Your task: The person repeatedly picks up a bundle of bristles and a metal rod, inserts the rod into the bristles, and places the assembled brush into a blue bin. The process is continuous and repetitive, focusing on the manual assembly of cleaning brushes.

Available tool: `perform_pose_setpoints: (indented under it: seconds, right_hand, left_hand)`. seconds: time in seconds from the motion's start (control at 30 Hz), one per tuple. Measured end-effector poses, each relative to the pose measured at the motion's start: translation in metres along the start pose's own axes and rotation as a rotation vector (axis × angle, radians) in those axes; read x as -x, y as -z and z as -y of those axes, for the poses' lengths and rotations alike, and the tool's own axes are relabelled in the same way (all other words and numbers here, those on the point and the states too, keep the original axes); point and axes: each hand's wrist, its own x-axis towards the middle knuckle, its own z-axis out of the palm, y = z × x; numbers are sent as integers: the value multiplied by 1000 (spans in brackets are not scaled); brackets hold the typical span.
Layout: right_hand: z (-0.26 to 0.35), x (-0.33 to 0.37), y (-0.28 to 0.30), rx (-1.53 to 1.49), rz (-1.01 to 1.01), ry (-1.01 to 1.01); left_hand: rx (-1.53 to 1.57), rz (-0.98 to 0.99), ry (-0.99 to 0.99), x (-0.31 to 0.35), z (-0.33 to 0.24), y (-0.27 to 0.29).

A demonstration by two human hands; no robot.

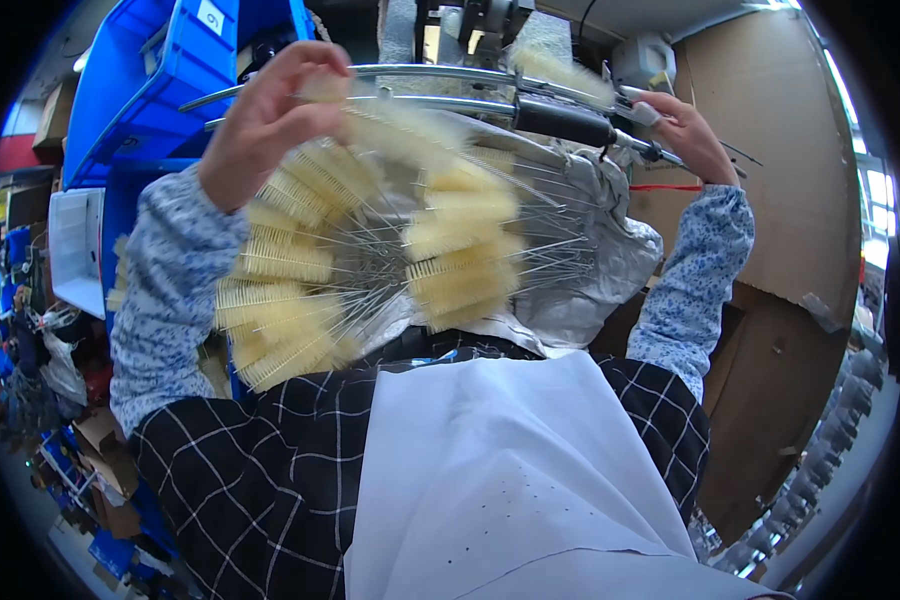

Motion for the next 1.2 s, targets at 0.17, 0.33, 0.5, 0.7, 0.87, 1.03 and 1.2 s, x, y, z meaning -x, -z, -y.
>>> perform_pose_setpoints:
  seconds: [0.17,0.33,0.5,0.7,0.87,1.03,1.2]
  right_hand:
    - [83,-9,-85,-344,165,229]
    - [100,-11,-134,-477,167,221]
    - [16,-63,-102,730,-608,118]
    - [-7,-85,-101,721,-490,-96]
    - [-10,-94,-102,719,-434,-92]
    - [-10,-94,-104,695,-441,-79]
    - [-16,-94,-104,646,-441,-53]
  left_hand:
    - [84,2,-56,-43,23,-64]
    - [-39,178,104,-29,16,-48]
    - [-886,249,272,38,53,54]
    - [-736,337,579,62,68,72]
    - [-361,217,644,59,54,62]
    - [-372,86,496,49,17,45]
    - [-389,-11,385,52,-17,53]
